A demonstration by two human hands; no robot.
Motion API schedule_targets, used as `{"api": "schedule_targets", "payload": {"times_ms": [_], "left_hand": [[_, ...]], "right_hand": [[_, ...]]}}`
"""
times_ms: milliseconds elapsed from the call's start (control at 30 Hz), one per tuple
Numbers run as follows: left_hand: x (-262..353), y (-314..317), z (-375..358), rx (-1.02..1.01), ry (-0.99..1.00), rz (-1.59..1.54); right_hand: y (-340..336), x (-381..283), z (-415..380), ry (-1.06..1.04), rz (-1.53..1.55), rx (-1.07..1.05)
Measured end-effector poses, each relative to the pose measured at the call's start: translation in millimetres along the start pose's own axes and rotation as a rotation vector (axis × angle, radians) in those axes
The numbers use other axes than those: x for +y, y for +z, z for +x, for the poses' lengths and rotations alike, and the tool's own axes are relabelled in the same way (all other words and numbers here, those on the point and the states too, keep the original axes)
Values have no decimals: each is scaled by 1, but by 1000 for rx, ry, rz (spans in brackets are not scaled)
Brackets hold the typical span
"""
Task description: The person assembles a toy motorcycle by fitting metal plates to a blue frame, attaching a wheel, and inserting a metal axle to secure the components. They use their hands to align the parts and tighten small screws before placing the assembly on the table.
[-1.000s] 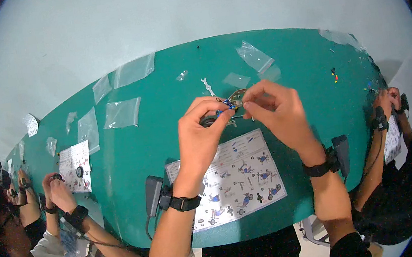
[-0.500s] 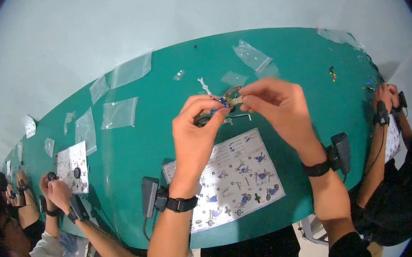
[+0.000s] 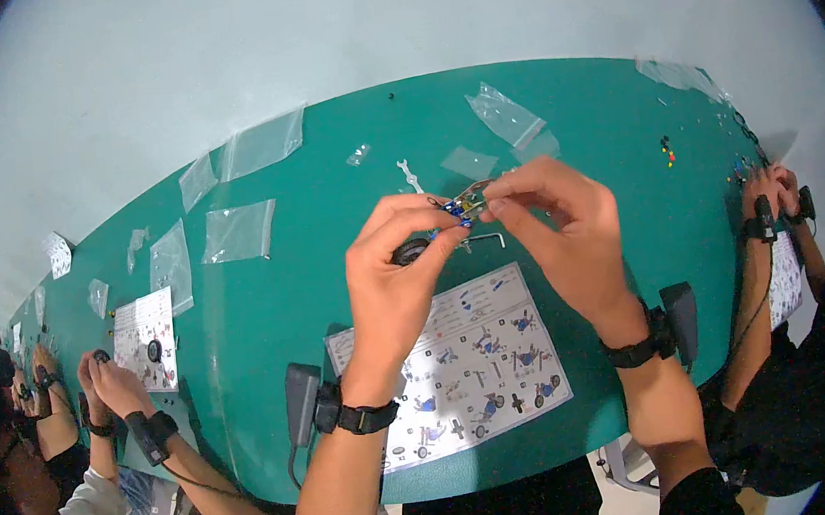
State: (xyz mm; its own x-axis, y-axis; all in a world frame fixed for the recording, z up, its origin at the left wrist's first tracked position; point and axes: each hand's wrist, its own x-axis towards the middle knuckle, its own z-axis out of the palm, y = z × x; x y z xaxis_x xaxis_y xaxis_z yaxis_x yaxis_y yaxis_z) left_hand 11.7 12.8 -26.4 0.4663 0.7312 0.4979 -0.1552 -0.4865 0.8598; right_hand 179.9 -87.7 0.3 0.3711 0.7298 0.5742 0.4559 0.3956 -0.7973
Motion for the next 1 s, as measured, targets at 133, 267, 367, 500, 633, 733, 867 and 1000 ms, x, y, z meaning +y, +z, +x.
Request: {"api": "schedule_targets", "payload": {"times_ms": [133, 267, 367, 500, 633, 733, 867, 1000], "left_hand": [[3, -1, 0, 10, -17, -10], [3, -1, 0, 4, 13, 16], [7, -2, 0, -2, -1, 19], [8, -2, 0, 5, -24, -9], [12, -2, 1, -5, -37, 23], [12, -1, 0, 8, -86, -10], [16, 2, -1, 38, -133, -112], [20, 1, 0, 40, -67, 7]], "right_hand": [[1, 2, 1, -81, -46, 29], [2, -4, 0, -68, -53, 56], [2, -5, 1, -107, -105, 44], [3, -5, 0, -128, -117, 35], [5, -4, 0, -106, -62, 47], [5, -3, 0, -117, -75, 34], [4, -2, 0, -124, -84, 25], [2, -10, 2, -169, -191, 9]]}}
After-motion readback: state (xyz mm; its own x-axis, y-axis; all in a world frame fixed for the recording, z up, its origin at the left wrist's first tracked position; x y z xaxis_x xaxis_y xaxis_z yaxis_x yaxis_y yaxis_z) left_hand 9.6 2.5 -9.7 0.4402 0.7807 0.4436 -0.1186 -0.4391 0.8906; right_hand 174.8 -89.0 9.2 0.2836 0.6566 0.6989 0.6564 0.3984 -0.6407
